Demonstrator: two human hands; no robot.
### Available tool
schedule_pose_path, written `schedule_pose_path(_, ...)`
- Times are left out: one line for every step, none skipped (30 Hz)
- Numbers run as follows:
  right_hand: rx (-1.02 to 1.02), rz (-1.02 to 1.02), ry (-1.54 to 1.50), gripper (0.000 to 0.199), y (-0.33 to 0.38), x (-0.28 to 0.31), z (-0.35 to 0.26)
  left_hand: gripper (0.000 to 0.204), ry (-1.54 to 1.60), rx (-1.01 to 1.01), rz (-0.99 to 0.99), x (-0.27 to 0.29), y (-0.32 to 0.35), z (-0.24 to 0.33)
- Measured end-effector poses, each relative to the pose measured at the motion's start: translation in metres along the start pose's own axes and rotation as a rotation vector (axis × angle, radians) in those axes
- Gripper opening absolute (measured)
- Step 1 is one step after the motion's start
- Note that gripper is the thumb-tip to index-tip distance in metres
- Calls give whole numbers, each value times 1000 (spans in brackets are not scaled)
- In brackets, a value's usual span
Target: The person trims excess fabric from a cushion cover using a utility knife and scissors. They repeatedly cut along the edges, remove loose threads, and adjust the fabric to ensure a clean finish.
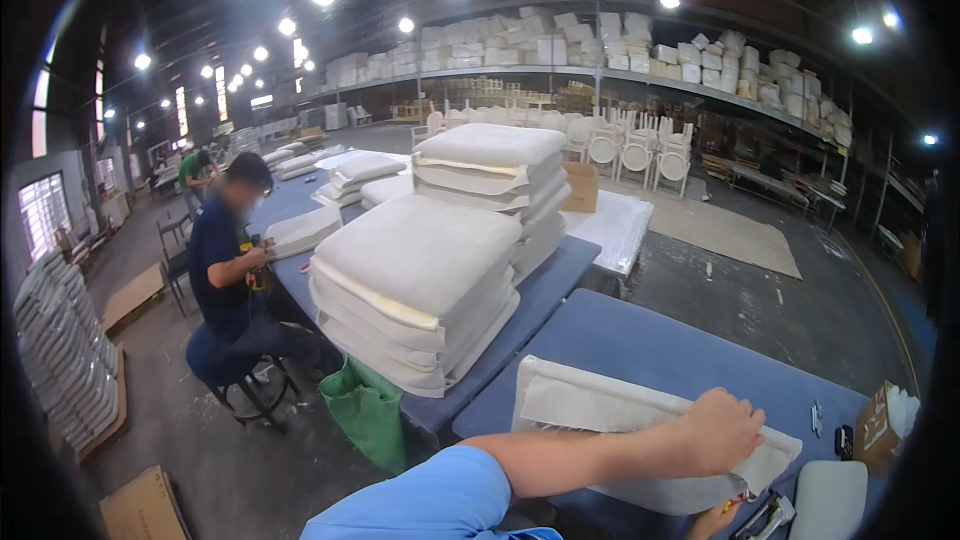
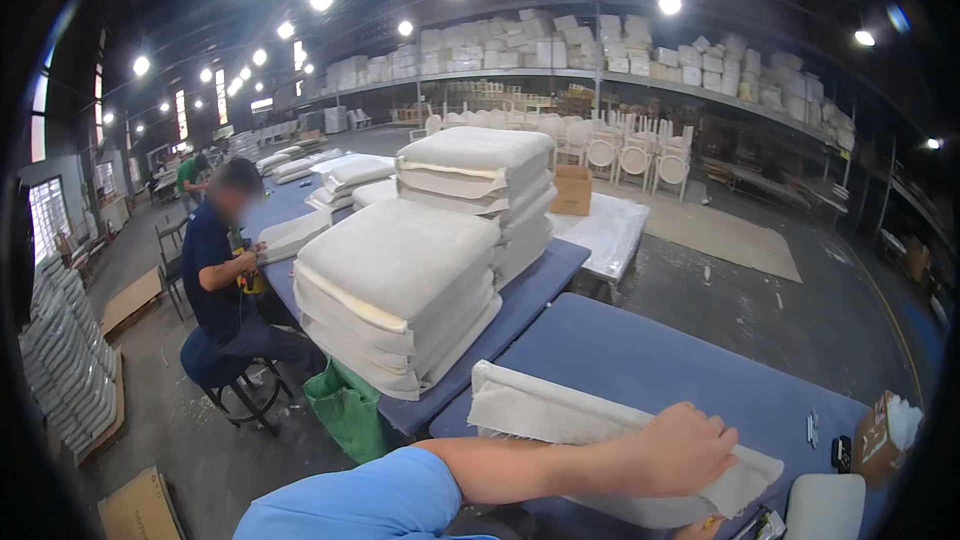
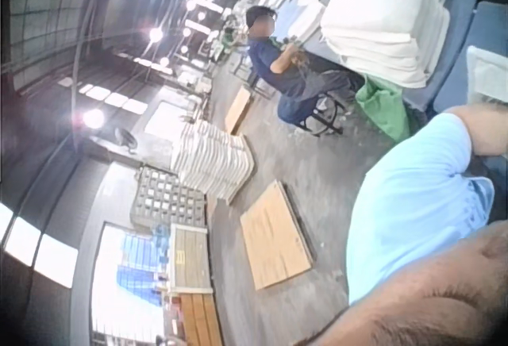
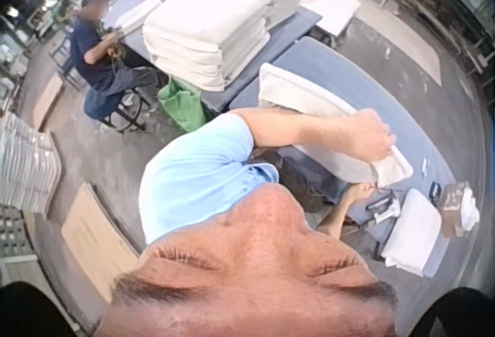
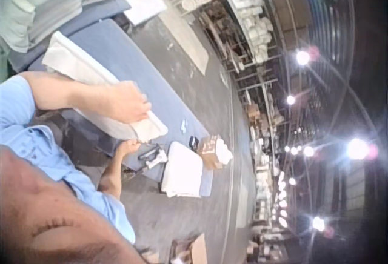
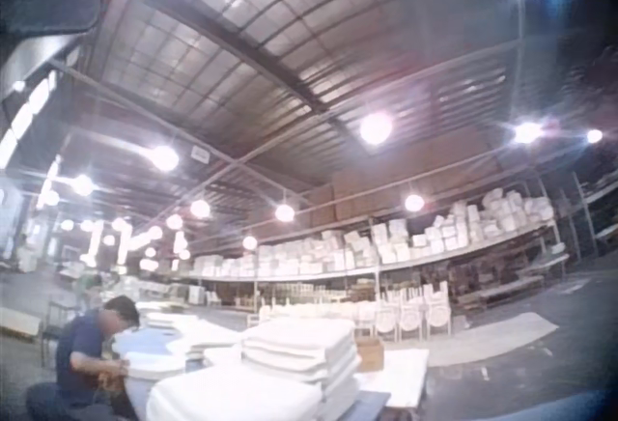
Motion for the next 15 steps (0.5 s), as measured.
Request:
schedule_pose_path(-8, -24, 85, 28, 17, -20, -16, 28, -27, 32, -12, -2, 6, -12)
schedule_pose_path(-17, -70, 26, 26, 18, -18, -28, 28, -26, 34, -3, -2, 6, -16)
schedule_pose_path(-27, -105, -28, 25, 18, -12, -37, 28, -21, 24, 8, -1, 5, -14)
schedule_pose_path(-29, -128, -70, 24, 12, -4, -41, 28, -6, 3, 30, 0, 0, -7)
schedule_pose_path(-27, -122, -96, 23, 9, -2, -45, 28, 3, -13, 48, 1, -4, -4)
schedule_pose_path(-27, -122, -126, 23, 8, -2, -49, 28, 6, -1, 44, 1, -5, -5)
schedule_pose_path(-33, -109, -147, 22, 8, 3, -49, 28, 20, -2, 36, 0, -7, -3)
schedule_pose_path(-40, -99, -170, 22, 8, 4, -48, 28, 31, -1, 27, 0, -8, -3)
schedule_pose_path(-32, -91, -170, 22, 6, 4, -48, 28, 30, -4, 25, 0, -9, -4)
schedule_pose_path(-31, -78, -165, 23, 5, 7, -48, 28, 34, -12, 18, -1, -9, -3)
schedule_pose_path(-29, -63, -161, 23, 6, 10, -47, 28, 37, -21, 10, -1, -10, -2)
schedule_pose_path(-28, -59, -117, 23, 7, 10, -46, 28, 37, -9, 9, -2, -10, -2)
schedule_pose_path(-24, -54, -77, 23, 7, 8, -48, 27, 33, 4, 12, -2, -10, -4)
schedule_pose_path(-20, -49, -36, 23, 8, 5, -50, 27, 30, 15, 14, -3, -10, -5)
schedule_pose_path(-16, -51, -81, 24, 9, 2, -51, 27, 38, 17, 12, -4, -10, -6)
Point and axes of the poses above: each hand's wrist, its own y-axis away from the middle knuckle, its own x-axis out of the back of the hand, z = x × y, the point moved 4 cm from there along -y, towards the middle knuckle, and after that the axes turned 9 degrees about -z, right-handed, at the moved point
